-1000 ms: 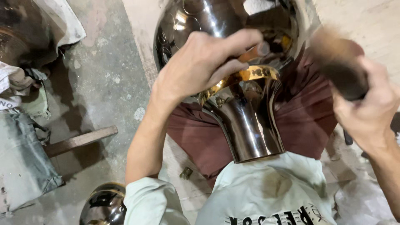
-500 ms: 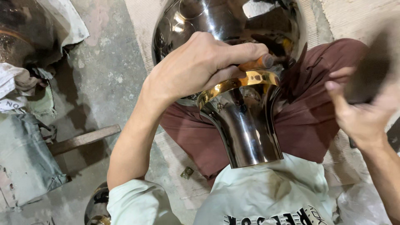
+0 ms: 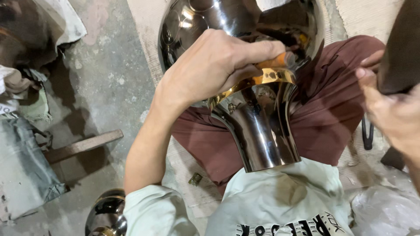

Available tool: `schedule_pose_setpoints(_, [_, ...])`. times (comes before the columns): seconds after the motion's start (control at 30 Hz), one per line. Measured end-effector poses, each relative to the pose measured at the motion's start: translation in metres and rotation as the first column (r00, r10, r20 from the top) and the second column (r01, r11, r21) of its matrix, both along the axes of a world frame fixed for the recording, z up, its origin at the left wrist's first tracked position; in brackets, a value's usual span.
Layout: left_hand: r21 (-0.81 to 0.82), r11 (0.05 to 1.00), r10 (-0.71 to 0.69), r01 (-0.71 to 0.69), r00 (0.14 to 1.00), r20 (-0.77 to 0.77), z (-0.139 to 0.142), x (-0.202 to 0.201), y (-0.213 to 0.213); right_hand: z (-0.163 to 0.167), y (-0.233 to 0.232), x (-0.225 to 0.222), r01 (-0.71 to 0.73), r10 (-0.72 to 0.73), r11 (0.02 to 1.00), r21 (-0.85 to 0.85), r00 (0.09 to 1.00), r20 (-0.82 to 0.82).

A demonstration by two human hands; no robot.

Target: The person hammers a brass ring onto the neck of a polished metal vessel using a wooden mallet and a small metal punch. They repeatedly tap around the circumference to seat the ring.

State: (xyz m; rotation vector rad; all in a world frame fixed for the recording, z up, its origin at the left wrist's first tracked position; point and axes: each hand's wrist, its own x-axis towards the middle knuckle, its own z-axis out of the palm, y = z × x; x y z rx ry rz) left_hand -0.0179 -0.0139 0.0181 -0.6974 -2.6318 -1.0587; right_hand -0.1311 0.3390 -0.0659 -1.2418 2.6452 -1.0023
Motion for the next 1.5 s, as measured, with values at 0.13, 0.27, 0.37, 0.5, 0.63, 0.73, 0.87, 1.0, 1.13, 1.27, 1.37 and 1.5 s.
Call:
schedule_pose_setpoints(0.13, [0.027, 0.999, 0.033, -0.033, 0.999, 0.002, -0.008, 0.009, -0.001, 0.011, -0.002, -0.012, -0.076, 0.077, 0.997, 0.009, 0.996, -0.049])
schedule_pose_setpoints(0.27, [0.080, 0.989, 0.130, -0.122, 0.986, -0.106, -0.019, 0.019, 0.000, 0.020, -0.010, -0.023, -0.135, 0.136, 0.991, 0.014, 0.986, -0.094])
schedule_pose_setpoints(0.37, [0.123, 0.967, 0.240, -0.224, 0.961, -0.134, -0.025, 0.025, 0.004, 0.026, -0.016, -0.031, -0.174, 0.174, 0.985, 0.011, 0.977, -0.125])
schedule_pose_setpoints(0.5, [0.141, 0.953, 0.293, -0.269, 0.937, -0.188, -0.030, 0.030, 0.011, 0.028, -0.020, -0.041, -0.204, 0.206, 0.979, 0.026, 0.968, -0.145])
schedule_pose_setpoints(0.63, [0.206, 0.911, 0.389, -0.357, 0.909, -0.147, -0.037, 0.035, 0.015, 0.027, -0.020, -0.049, -0.227, 0.229, 0.973, 0.028, 0.961, -0.152])
schedule_pose_setpoints(0.73, [0.282, 0.875, 0.461, -0.393, 0.854, -0.242, -0.048, 0.034, 0.022, 0.027, -0.019, -0.053, -0.249, 0.249, 0.968, 0.023, 0.954, -0.164])
schedule_pose_setpoints(0.87, [0.580, 0.660, 0.691, -0.478, 0.688, -0.219, -0.070, 0.036, 0.056, 0.026, -0.023, -0.058, -0.253, 0.254, 0.967, 0.026, 0.952, -0.170])
schedule_pose_setpoints(1.0, [0.714, 0.493, 0.774, -0.497, 0.625, -0.100, -0.088, 0.038, 0.074, 0.032, -0.030, -0.062, -0.255, 0.262, 0.965, 0.062, 0.948, -0.180])
schedule_pose_setpoints(1.13, [0.737, 0.472, 0.780, -0.483, 0.618, -0.095, -0.094, 0.038, 0.075, 0.040, -0.036, -0.061, -0.259, 0.272, 0.961, 0.093, 0.947, -0.173])
schedule_pose_setpoints(1.27, [0.736, 0.464, 0.795, -0.493, 0.598, -0.101, -0.097, 0.038, 0.076, 0.045, -0.042, -0.057, -0.251, 0.268, 0.961, 0.115, 0.949, -0.167])
schedule_pose_setpoints(1.37, [0.715, 0.440, 0.837, -0.543, 0.536, -0.108, -0.100, 0.040, 0.076, 0.049, -0.044, -0.057, -0.245, 0.263, 0.962, 0.125, 0.950, -0.167])
schedule_pose_setpoints(1.5, [0.646, 0.419, 0.872, -0.638, 0.481, -0.090, -0.104, 0.047, 0.073, 0.052, -0.047, -0.058, -0.248, 0.269, 0.959, 0.136, 0.948, -0.169])
